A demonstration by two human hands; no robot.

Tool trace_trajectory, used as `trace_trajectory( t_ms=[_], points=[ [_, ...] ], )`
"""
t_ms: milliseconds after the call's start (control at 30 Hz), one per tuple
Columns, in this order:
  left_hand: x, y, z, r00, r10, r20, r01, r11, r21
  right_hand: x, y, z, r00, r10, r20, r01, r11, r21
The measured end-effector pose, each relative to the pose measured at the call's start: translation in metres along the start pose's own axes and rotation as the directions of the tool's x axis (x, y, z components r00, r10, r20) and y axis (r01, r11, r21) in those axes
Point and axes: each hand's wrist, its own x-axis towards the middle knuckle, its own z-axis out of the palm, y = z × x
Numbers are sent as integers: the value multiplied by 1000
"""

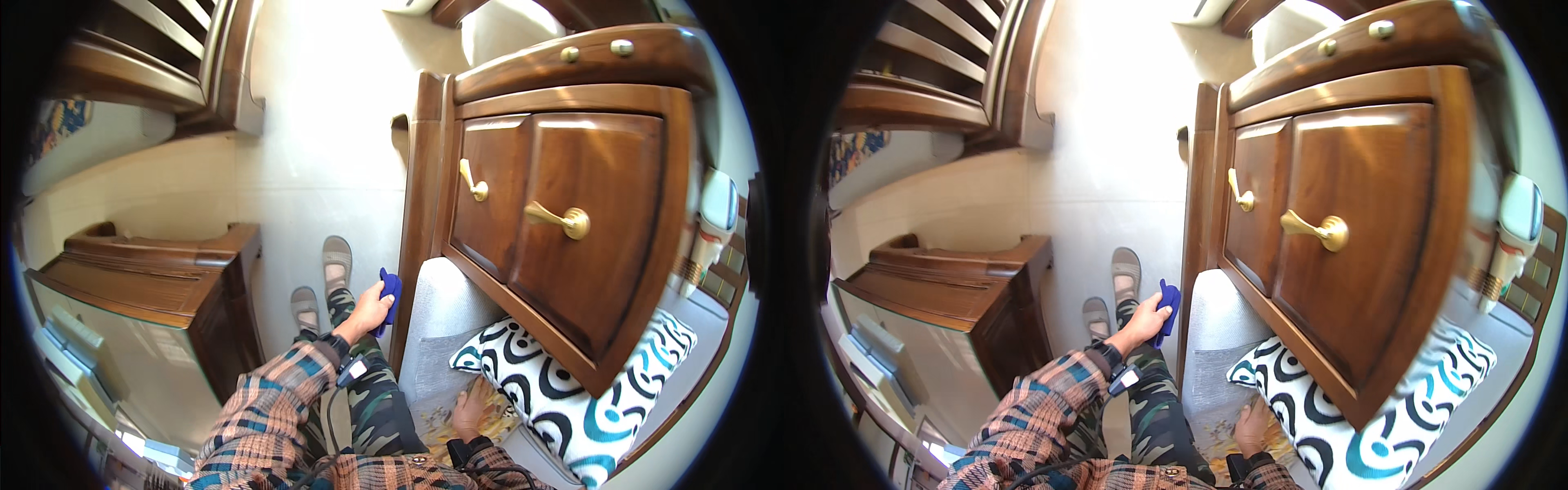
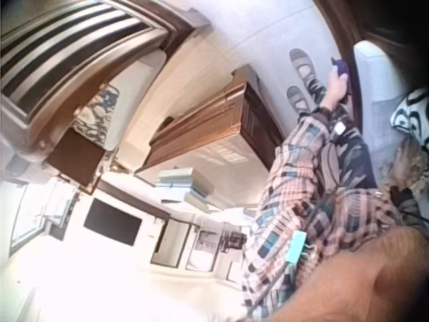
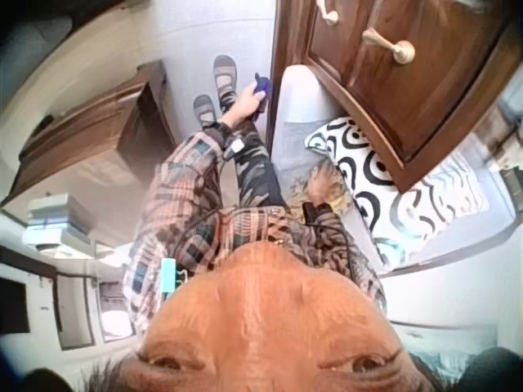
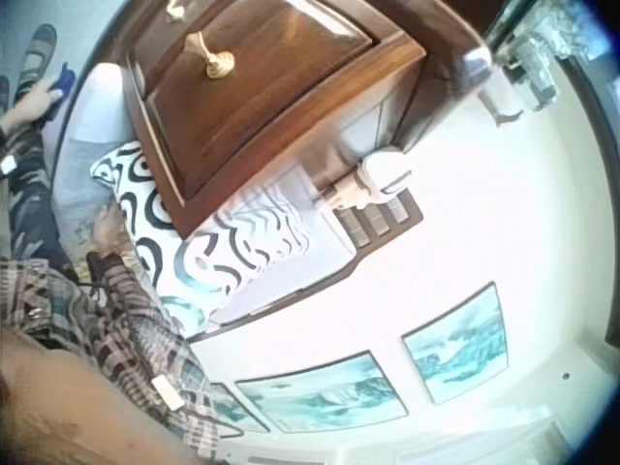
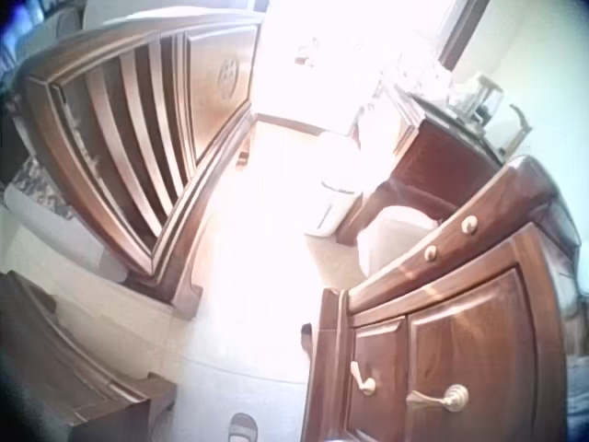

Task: The person wipes the surfaces of wooden furniture with a blue cloth. They clean a side table, a sofa armrest, and a wooden chair, moving around the room to reach different pieces.

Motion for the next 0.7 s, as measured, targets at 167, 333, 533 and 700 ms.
trace_trajectory(
  t_ms=[167, 333, 533, 700],
  points=[
    [-36, 57, -65, 998, 70, -9, -70, 963, -259, -3, 2, -5, 999, -22, -34, 23, 999, 40],
    [-89, 102, -87, 927, 287, -241, -295, 955, 2, -1, 15, -31, 979, -40, 200, 9, 988, 155],
    [-201, 171, -65, 981, 182, 70, -169, 972, -163, -29, -57, -89, 786, -463, 410, 151, 787, 599],
    [-278, 192, -26, 913, 38, 405, 80, 959, -271, -34, -137, -148, 783, -606, 140, 2, 227, 974]
  ],
)
